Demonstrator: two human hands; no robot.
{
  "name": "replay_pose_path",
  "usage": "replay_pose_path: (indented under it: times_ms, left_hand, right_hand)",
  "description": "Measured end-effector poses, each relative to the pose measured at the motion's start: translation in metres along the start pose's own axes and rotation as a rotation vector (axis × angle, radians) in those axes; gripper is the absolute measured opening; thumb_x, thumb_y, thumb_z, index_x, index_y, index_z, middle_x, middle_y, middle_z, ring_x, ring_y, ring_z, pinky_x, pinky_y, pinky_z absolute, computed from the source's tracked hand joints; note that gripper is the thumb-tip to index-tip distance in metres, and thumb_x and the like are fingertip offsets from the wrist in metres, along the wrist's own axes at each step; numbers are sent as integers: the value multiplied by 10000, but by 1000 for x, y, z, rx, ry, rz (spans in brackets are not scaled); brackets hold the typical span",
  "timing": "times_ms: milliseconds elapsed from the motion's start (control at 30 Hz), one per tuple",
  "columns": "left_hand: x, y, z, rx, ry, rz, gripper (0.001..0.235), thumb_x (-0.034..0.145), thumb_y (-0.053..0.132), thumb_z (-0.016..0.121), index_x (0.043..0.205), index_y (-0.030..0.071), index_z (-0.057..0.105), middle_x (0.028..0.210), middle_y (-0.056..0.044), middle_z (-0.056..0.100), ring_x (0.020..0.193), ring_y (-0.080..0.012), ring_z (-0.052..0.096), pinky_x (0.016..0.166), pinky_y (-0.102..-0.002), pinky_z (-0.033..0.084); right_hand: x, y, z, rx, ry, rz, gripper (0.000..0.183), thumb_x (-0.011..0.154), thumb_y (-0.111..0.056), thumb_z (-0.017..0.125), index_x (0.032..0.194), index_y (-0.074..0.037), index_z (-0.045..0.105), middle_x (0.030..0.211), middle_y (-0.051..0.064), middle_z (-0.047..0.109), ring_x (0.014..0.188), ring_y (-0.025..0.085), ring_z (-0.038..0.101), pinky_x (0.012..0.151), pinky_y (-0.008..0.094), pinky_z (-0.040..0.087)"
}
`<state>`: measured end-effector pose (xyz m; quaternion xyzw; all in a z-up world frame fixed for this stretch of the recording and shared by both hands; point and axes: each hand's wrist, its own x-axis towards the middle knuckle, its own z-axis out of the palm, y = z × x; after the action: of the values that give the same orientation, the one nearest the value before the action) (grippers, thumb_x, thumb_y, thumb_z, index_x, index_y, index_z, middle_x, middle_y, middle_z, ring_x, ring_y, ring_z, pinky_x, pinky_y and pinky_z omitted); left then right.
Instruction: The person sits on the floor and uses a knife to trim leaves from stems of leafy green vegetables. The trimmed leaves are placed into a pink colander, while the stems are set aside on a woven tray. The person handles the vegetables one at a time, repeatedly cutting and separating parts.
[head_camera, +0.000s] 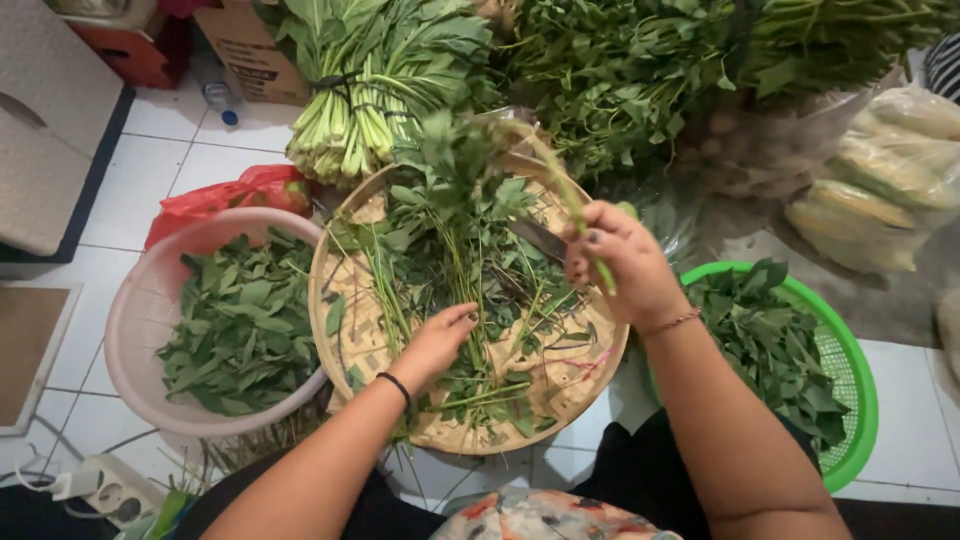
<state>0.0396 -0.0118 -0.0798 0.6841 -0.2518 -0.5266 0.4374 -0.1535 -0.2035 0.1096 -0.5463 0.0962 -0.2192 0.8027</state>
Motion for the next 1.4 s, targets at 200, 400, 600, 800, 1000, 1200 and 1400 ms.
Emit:
replay_pose_path:
  times_ms: [200,400,600,800,1000,1200,1400]
  left_hand:
    - [-7,17,0,-67,-43,123,446,1008,280,538,1424,129,592,1174,-23,713,1047,-120,647,761,-256,504]
    - [-29,49,4,-209,-9,336,424,1019,250,592,1381,34,627,1237,-46,714,1115,-121,644,915,-261,500]
    - [-50,72,7,-419,54,512,441,992,129,634,1408,22,535,1202,-92,679,1090,-144,644,954,-300,528]
    - [-56,79,4,-470,109,406,291,1008,134,582,1261,10,655,1130,-56,730,990,-116,685,862,-289,565]
    - [-68,92,-4,-331,87,374,301,1039,185,556,1285,71,686,1065,-21,693,897,-43,635,714,-217,533]
    - [-87,115,0,-305,7,358,293,1021,246,521,1236,123,677,956,83,664,690,-38,569,511,-205,415]
    - [-93,124,-10,-480,64,312,306,1059,313,526,1214,125,710,708,61,496,611,-29,436,509,-184,311]
  right_hand:
    - [-7,-6,2,10,-27,-115,124,1031,-123,604,1133,-52,607,878,18,627,757,113,601,695,288,531]
    - [0,23,24,-386,-6,-36,131,983,-89,629,1110,-66,604,911,-18,640,784,71,630,698,252,567]
    - [-9,80,71,-786,-48,-27,156,940,-106,692,1073,-46,636,809,17,673,717,99,640,648,277,547]
    - [-15,77,90,-1064,-125,-115,211,879,-141,747,1037,-62,632,808,67,694,699,204,691,645,325,553]
    - [-6,44,77,-1176,121,-413,323,861,-154,729,1172,-95,664,1069,112,678,864,279,686,753,389,572]
    - [8,18,40,-1583,227,-690,148,840,-127,793,977,-136,737,984,74,655,914,288,632,795,432,498]
    - [7,-7,0,-1688,314,-743,117,878,-133,818,973,-156,754,1022,48,656,960,277,624,820,432,456]
